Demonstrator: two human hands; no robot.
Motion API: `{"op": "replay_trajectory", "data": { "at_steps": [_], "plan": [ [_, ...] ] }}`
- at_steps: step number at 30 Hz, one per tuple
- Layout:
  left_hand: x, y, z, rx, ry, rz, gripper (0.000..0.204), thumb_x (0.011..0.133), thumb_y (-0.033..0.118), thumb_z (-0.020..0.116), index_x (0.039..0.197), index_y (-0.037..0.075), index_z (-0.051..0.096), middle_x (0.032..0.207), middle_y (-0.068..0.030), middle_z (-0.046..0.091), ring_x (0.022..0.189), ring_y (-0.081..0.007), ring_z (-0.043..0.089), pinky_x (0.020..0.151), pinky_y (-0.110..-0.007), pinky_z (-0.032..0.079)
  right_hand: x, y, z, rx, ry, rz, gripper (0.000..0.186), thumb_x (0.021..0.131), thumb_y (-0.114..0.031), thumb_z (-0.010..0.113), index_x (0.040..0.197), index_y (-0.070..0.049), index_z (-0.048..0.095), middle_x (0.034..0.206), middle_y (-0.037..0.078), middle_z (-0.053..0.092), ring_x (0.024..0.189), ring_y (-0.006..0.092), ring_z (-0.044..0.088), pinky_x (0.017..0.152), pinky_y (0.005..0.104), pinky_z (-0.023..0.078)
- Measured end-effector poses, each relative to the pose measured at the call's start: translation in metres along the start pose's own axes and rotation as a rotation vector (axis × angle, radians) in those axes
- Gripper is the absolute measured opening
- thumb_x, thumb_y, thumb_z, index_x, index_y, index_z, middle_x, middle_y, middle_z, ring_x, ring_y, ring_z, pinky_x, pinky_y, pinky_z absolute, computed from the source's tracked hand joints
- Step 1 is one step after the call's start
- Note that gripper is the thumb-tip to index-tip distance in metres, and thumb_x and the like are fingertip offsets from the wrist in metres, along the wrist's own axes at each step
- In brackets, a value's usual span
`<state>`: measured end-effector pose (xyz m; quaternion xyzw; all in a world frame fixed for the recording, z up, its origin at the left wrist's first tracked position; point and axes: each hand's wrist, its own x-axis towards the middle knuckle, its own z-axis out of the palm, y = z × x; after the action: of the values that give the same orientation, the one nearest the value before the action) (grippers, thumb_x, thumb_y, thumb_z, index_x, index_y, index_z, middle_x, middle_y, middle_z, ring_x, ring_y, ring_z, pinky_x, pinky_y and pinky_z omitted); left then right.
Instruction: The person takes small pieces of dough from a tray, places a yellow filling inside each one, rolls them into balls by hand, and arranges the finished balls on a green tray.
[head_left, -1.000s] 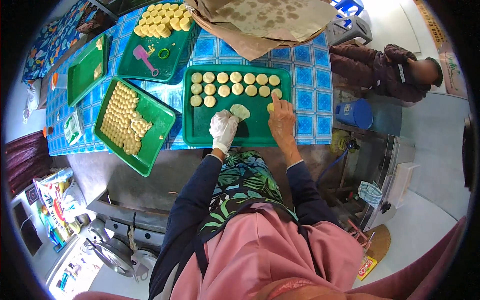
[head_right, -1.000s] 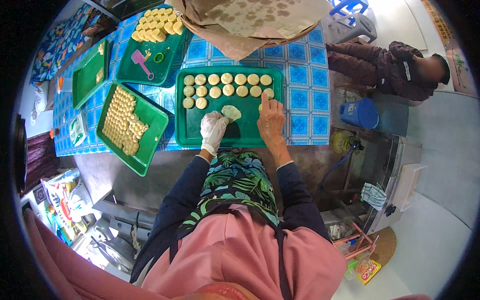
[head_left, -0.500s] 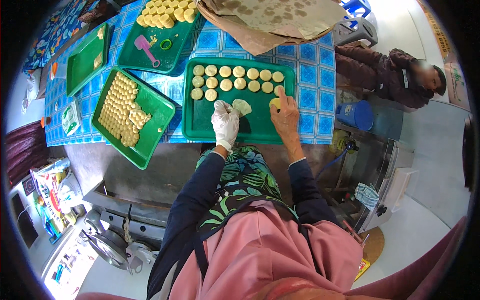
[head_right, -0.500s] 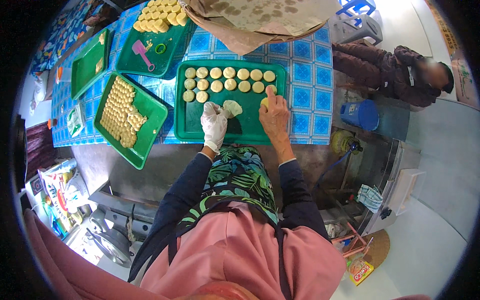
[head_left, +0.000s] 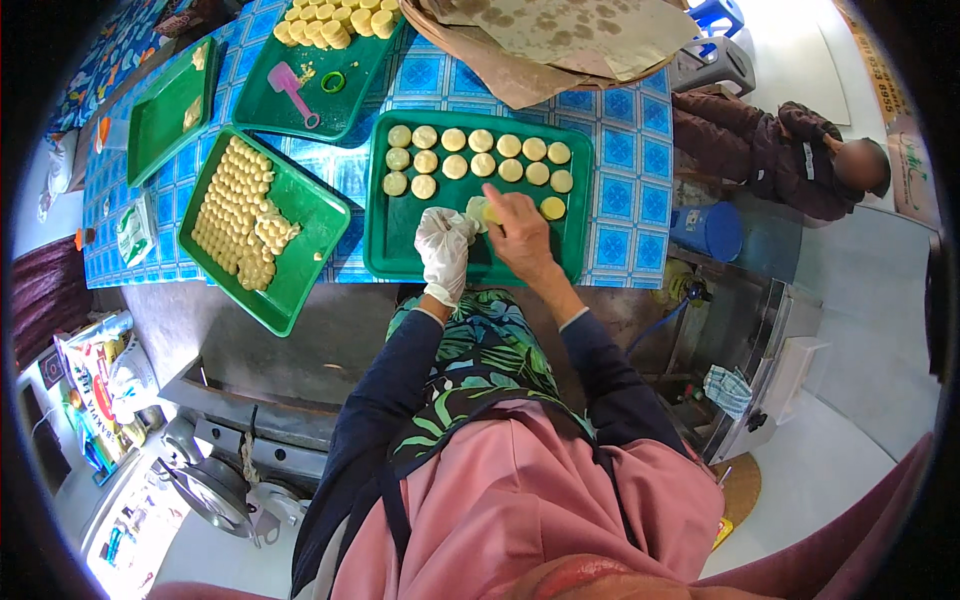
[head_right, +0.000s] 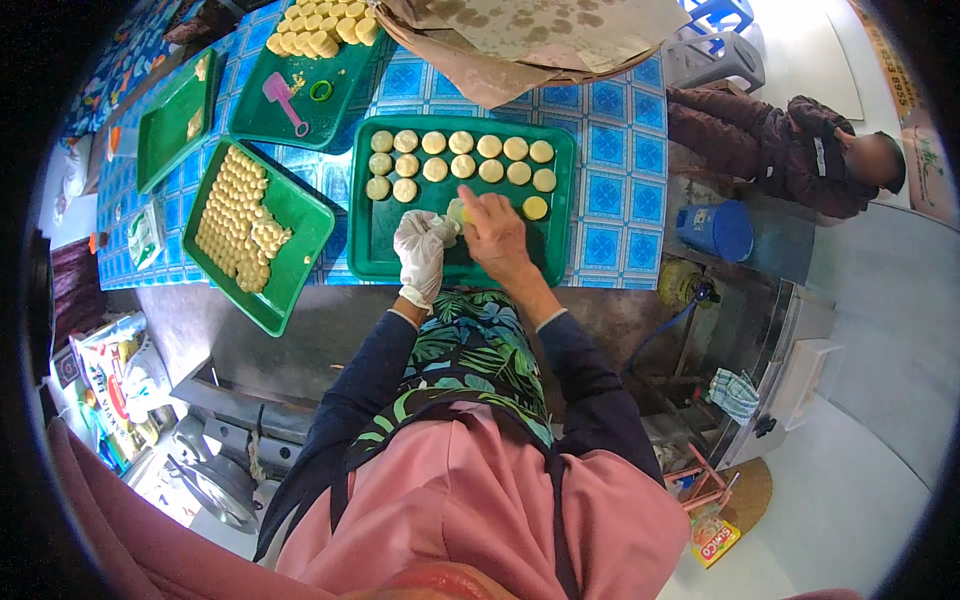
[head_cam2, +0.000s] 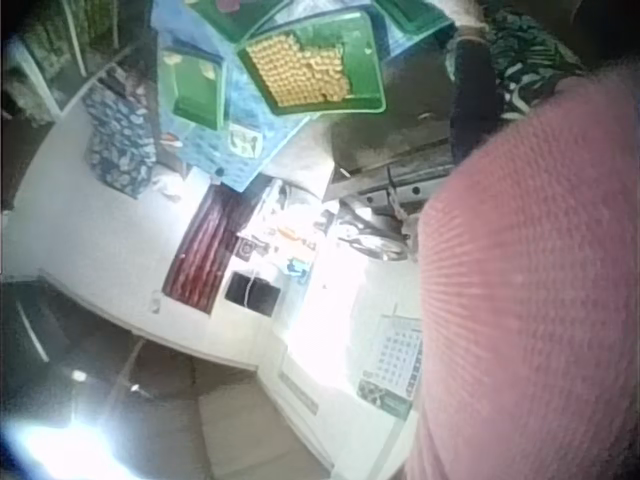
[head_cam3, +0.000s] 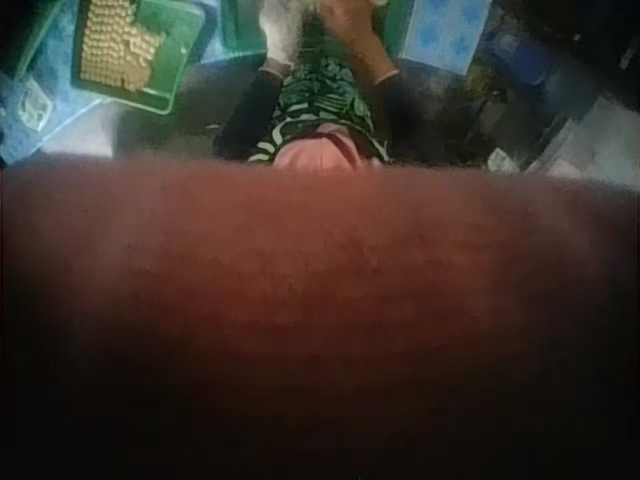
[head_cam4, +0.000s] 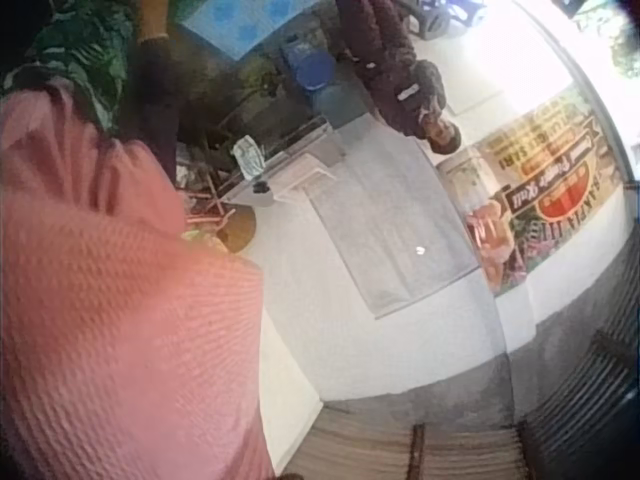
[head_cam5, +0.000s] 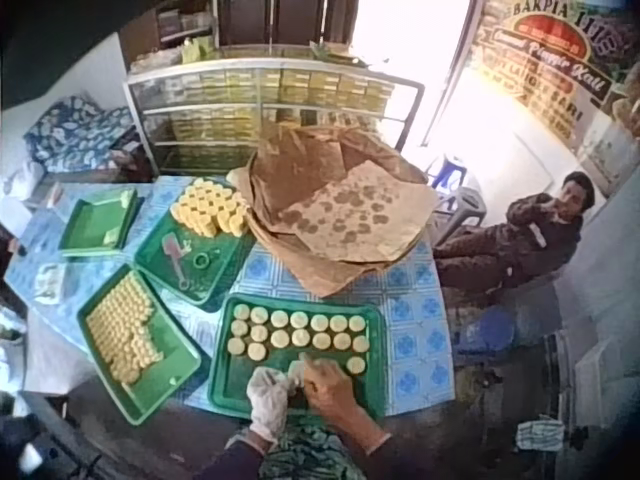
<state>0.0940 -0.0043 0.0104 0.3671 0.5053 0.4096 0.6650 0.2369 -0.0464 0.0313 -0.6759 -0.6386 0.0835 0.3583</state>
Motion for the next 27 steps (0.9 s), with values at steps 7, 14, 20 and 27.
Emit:
{"op": "replay_trajectory", "data": {
  "at_steps": [7, 14, 20, 27],
  "plan": [
    [0.0, -0.005, -0.004, 0.023, -0.002, 0.013, 0.016, 0.087, -0.003, 0.073, 0.094, 0.003, 0.06, 0.084, 0.0017, 0.058, 0.074, -0.0065, 0.053, 0.065, -0.023, 0.048, -0.008, 0.006, 0.021, -0.024, -0.017, -0.028, 0.053, 0.081, 0.0, 0.072, 0.134, -0.002, 0.062, 0.097, 0.015, 0.062, 0.092, 0.0351, 0.063, 0.076, 0.0463, 0.053],
    [0.0, 0.012, -0.001, 0.039, -0.043, -0.029, 0.016, 0.088, 0.001, 0.073, 0.099, 0.0, 0.061, 0.089, -0.0021, 0.065, 0.076, -0.0104, 0.061, 0.069, -0.026, 0.053, -0.011, 0.008, 0.035, 0.049, -0.025, 0.382, 0.026, 0.078, -0.002, 0.079, 0.102, -0.001, 0.072, 0.095, 0.018, 0.063, 0.084, 0.0389, 0.067, 0.071, 0.047, 0.054],
    [0.003, 0.044, 0.007, -0.149, -0.239, -0.2, 0.023, 0.098, 0.022, 0.073, 0.108, 0.001, 0.066, 0.093, -0.0004, 0.068, 0.077, -0.0087, 0.063, 0.069, -0.025, 0.053, -0.005, 0.012, 0.028, 0.202, -0.122, 0.389, 0.024, 0.076, 0.0, 0.077, 0.1, 0.0, 0.071, 0.094, 0.018, 0.063, 0.083, 0.0386, 0.066, 0.072, 0.047, 0.053],
    [0.012, 0.058, -0.014, 0.62, -0.172, 0.246, 0.027, 0.099, 0.022, 0.068, 0.082, 0.0, 0.069, 0.067, -0.017, 0.057, 0.056, -0.0243, 0.054, 0.055, -0.038, 0.043, -0.001, 0.017, 0.037, 0.164, -0.089, 0.476, 0.016, 0.077, -0.001, 0.074, 0.092, -0.005, 0.074, 0.086, 0.015, 0.065, 0.081, 0.0351, 0.067, 0.071, 0.0474, 0.052]
  ]
}}
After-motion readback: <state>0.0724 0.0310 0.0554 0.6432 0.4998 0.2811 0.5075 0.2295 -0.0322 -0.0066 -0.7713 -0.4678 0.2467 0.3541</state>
